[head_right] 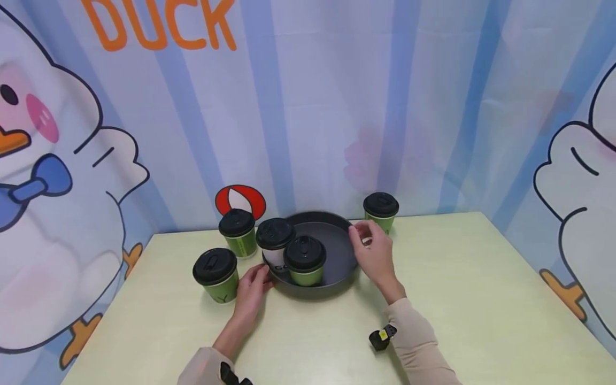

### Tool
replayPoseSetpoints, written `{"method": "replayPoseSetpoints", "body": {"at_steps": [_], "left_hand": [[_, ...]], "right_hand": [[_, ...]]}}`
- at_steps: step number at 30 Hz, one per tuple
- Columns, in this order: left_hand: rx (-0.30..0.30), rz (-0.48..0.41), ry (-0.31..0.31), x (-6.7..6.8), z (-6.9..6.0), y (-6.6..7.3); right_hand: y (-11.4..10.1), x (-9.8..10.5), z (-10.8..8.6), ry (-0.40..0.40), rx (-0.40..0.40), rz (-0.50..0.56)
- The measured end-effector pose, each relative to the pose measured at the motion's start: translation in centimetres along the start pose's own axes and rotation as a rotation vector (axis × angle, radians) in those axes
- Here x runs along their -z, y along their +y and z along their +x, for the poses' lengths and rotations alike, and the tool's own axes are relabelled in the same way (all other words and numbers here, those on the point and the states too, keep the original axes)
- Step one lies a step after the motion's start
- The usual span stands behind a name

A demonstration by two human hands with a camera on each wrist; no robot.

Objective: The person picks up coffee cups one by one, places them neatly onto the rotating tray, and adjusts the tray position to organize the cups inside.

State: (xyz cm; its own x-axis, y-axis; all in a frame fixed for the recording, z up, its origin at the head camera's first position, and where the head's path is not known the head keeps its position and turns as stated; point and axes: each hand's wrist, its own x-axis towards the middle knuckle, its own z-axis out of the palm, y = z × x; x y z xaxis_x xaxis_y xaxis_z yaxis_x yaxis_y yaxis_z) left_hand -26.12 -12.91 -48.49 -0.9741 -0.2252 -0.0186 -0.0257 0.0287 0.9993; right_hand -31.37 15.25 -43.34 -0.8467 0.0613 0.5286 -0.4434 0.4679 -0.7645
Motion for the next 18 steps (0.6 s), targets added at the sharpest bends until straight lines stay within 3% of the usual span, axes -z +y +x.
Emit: {"method": "replayPoseSetpoints", "body": {"at_steps": [2, 4, 8, 13, 18], "left_hand": [[0.0, 0.0, 0.001, -0.1, 0.0, 0.0], [0.001, 0.002, 0.003, -0.1, 0.0, -0.1], [0.003, 0.016, 0.012, 0.0, 0.0, -0.1], [-0.009, 0.024, 0.011, -0.1, 0.0, 0.0], [0.002, 0.035, 0.004, -0.1, 0.0, 0.1]], "right_hand": [[1.1, 0.8, -0.2, -0.039, -0.141, -0.063], [2.2, 1.2, -0.4, -0.139, -0.281, -0.086], [3.4, 1.6, -0.7, -0.311, -0.482, 0.067], [3.7, 1.6, -0.6, -0.379, -0.552, 0.299], [3.6, 1.8, -0.5, -0.423, -0.578, 0.381]]}}
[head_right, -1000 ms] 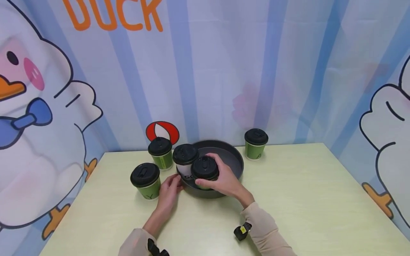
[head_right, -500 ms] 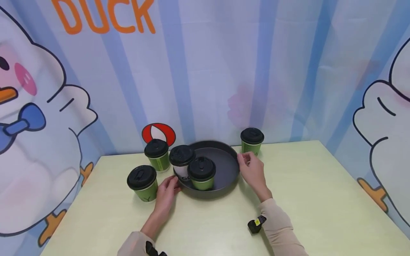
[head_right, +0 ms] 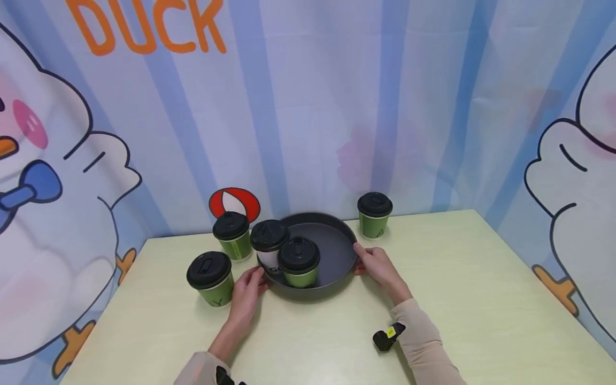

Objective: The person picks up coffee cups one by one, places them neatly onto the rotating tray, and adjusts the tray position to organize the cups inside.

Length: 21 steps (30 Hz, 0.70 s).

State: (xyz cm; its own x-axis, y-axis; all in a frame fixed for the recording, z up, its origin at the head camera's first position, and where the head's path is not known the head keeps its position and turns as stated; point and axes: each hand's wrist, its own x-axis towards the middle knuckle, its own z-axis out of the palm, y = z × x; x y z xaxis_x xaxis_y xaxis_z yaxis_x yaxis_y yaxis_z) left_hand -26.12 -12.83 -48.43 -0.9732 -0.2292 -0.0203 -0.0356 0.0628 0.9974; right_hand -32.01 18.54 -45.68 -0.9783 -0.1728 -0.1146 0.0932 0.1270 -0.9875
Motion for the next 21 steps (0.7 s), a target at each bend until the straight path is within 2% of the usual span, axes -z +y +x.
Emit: {"method": "replayPoseSetpoints", "body": {"at_steps": [4, 8, 12, 15, 21], "left_hand": [[0.01, 0.018, 0.001, 0.1, 0.0, 0.1], [0.014, 0.023, 0.002, 0.1, -0.1, 0.1], [0.027, 0.016, -0.008, 0.0, -0.2, 0.0], [0.031, 0.011, -0.013, -0.1, -0.3, -0.1], [0.011, 0.017, -0.011, 0.1, -0.1, 0.1]], "right_hand": [[-0.2, 0.4, -0.3, -0.1, -0.015, 0.04], [-0.4, 1.4, -0.8, -0.241, -0.034, 0.059], [-0.4, 2.3, -1.1, -0.34, -0.07, 0.035], [-0.3, 2.4, -1.1, -0.334, -0.089, 0.028], [-0.1, 1.4, -0.6, -0.205, -0.04, 0.027]]}}
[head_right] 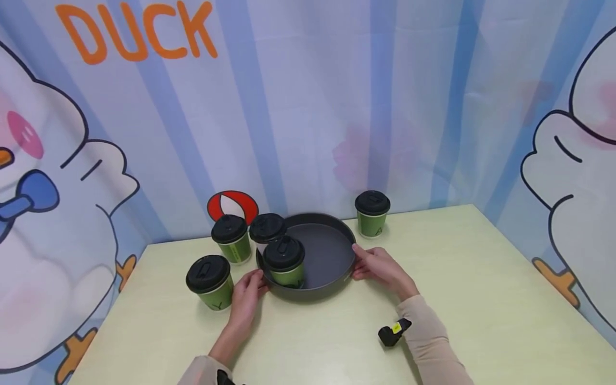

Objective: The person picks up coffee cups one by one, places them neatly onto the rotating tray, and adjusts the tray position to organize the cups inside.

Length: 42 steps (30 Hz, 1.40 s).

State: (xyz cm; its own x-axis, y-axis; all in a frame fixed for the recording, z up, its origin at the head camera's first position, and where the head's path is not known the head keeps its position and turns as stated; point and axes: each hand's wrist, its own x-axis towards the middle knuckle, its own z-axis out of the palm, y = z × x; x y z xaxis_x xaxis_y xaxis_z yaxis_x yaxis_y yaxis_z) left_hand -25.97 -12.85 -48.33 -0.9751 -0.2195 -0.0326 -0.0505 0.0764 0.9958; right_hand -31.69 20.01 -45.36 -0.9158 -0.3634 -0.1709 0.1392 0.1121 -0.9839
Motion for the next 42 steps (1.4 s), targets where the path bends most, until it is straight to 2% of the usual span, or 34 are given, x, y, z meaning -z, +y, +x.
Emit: {"method": "replayPoseSetpoints", "body": {"at_steps": [3, 5, 12, 14, 21, 23, 30, 32, 34, 39, 42], "left_hand": [[0.002, -0.008, -0.002, 0.0, 0.0, 0.0], [0.005, -0.011, -0.005, 0.0, -0.1, 0.0], [-0.009, -0.019, -0.016, 0.1, -0.3, 0.1], [-0.012, -0.022, -0.019, 0.2, -0.3, 0.1], [-0.014, -0.019, -0.015, 0.2, -0.2, 0.1], [-0.017, -0.017, -0.012, 0.1, -0.1, 0.0], [-0.025, -0.029, -0.015, 0.1, 0.0, 0.0], [-0.021, -0.035, -0.015, 0.1, 0.0, 0.1], [-0.02, -0.037, -0.014, 0.1, 0.0, 0.1], [-0.021, -0.036, -0.011, 0.1, -0.1, 0.3], [-0.019, -0.029, -0.009, 0.1, -0.2, 0.3]], "right_hand": [[0.2, -0.2, 0.2, 0.027, 0.006, 0.003], [0.2, -0.1, 0.2, 0.01, 0.006, 0.009], [0.3, 0.9, -0.4, -0.134, -0.037, 0.02], [0.3, 1.0, -0.4, -0.141, -0.034, 0.022], [0.3, 0.2, 0.1, 0.004, 0.03, 0.042], [0.3, 0.2, 0.1, 0.003, 0.026, 0.053], [0.3, 0.9, -0.3, -0.118, -0.008, 0.042], [0.2, 0.9, -0.3, -0.127, -0.023, 0.041], [0.2, 0.7, -0.3, -0.11, -0.018, 0.037], [0.2, 0.0, 0.0, 0.01, 0.016, 0.044], [0.4, -0.1, 0.0, 0.025, 0.017, 0.05]]}}
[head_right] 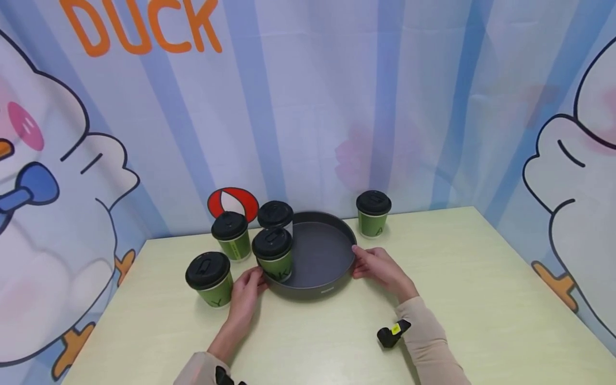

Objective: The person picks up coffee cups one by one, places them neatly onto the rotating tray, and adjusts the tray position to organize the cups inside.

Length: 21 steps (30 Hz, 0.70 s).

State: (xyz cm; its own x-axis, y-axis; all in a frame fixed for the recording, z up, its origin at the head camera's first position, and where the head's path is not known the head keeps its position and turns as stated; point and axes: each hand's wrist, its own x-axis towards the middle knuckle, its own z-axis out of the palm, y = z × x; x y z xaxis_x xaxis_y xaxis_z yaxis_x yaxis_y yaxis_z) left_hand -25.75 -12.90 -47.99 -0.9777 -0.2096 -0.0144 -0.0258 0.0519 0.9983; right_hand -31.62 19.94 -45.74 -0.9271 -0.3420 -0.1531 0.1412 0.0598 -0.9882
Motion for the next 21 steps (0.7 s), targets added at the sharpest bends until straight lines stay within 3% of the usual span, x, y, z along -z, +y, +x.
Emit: {"method": "replayPoseSetpoints", "body": {"at_steps": [8, 11, 16, 21], "left_hand": [[0.008, 0.01, 0.017, -0.2, 0.2, -0.2], [0.015, 0.016, 0.019, -0.2, 0.2, -0.2], [0.018, 0.018, 0.01, -0.2, 0.3, -0.2], [0.012, 0.017, 0.006, -0.1, 0.3, -0.3]], "right_hand": [[0.0, 1.0, -0.4, -0.153, -0.015, 0.001], [0.0, 1.3, -0.4, -0.169, -0.023, 0.0], [-0.1, 1.7, -0.6, -0.114, -0.031, -0.062], [-0.6, 2.6, -1.2, 0.018, -0.042, -0.162]]}}
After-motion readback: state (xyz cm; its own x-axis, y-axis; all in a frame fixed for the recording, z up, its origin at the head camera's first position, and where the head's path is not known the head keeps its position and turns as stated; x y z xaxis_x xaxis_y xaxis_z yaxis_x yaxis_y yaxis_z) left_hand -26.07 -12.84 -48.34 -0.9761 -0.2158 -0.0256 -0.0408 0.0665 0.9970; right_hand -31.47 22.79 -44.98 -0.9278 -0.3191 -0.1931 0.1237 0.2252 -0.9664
